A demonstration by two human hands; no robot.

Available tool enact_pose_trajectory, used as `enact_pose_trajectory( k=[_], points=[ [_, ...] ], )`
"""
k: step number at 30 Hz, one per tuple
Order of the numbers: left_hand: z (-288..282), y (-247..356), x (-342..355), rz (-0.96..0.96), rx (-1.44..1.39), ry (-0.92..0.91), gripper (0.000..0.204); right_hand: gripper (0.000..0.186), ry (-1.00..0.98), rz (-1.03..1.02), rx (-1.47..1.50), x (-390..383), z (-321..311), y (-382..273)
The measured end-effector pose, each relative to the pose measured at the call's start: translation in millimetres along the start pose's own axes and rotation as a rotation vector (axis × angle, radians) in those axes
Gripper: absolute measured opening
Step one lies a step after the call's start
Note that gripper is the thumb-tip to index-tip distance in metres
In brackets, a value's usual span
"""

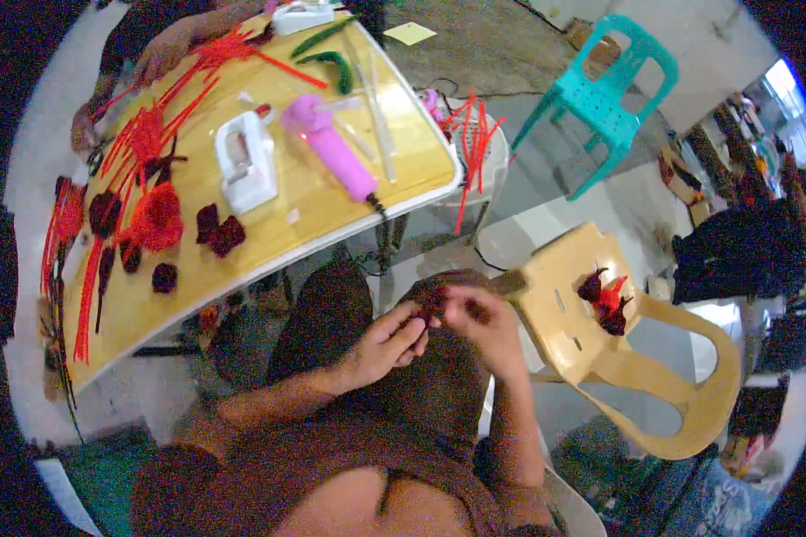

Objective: The person constructs a flower from red pipe cleaners by twisting them together and cutting them to size with shears.

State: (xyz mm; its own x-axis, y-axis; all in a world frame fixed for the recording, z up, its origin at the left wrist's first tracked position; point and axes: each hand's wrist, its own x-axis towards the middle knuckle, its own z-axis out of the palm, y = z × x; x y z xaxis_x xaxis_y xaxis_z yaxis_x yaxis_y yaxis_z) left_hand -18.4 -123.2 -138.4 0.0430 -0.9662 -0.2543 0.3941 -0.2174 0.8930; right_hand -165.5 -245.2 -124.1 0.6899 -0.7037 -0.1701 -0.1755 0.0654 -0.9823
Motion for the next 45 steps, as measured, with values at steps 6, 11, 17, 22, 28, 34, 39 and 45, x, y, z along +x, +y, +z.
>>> enact_pose_trajectory(
  k=[6,11,17,22,28,34,39,45],
  points=[
    [-5.1,31.1,-34.2,0.224,0.211,0.023,0.017,0.016,0.222,-0.185,-0.028,-32.0,48.4,-18.8],
    [-13.7,60.2,-71.3,0.441,0.450,0.178,0.016,0.014,0.154,-0.298,0.001,-34.2,73.7,-49.2],
    [-26.3,68.2,-103.2,0.402,0.173,0.277,0.018,0.012,0.024,-0.362,0.059,-21.4,106.7,-77.9],
    [-36.0,73.5,-116.1,0.525,0.223,0.374,0.019,0.015,-0.086,-0.259,0.316,-24.1,124.3,-92.3],
    [-35.1,90.8,-124.8,0.592,0.352,0.463,0.019,0.015,-0.031,-0.439,0.195,-23.1,133.2,-97.3],
    [-70.7,123.0,-128.5,0.982,1.114,0.922,0.019,0.009,0.096,-0.405,0.486,-24.5,126.2,-104.3],
    [-120.2,152.6,-130.2,0.827,1.545,1.149,0.028,0.009,0.000,-0.342,0.643,-24.4,123.6,-101.8],
    [-97.1,170.5,-130.5,1.005,1.659,1.210,0.034,0.006,-0.034,-0.359,0.703,-23.6,136.2,-110.7]
  ],
)
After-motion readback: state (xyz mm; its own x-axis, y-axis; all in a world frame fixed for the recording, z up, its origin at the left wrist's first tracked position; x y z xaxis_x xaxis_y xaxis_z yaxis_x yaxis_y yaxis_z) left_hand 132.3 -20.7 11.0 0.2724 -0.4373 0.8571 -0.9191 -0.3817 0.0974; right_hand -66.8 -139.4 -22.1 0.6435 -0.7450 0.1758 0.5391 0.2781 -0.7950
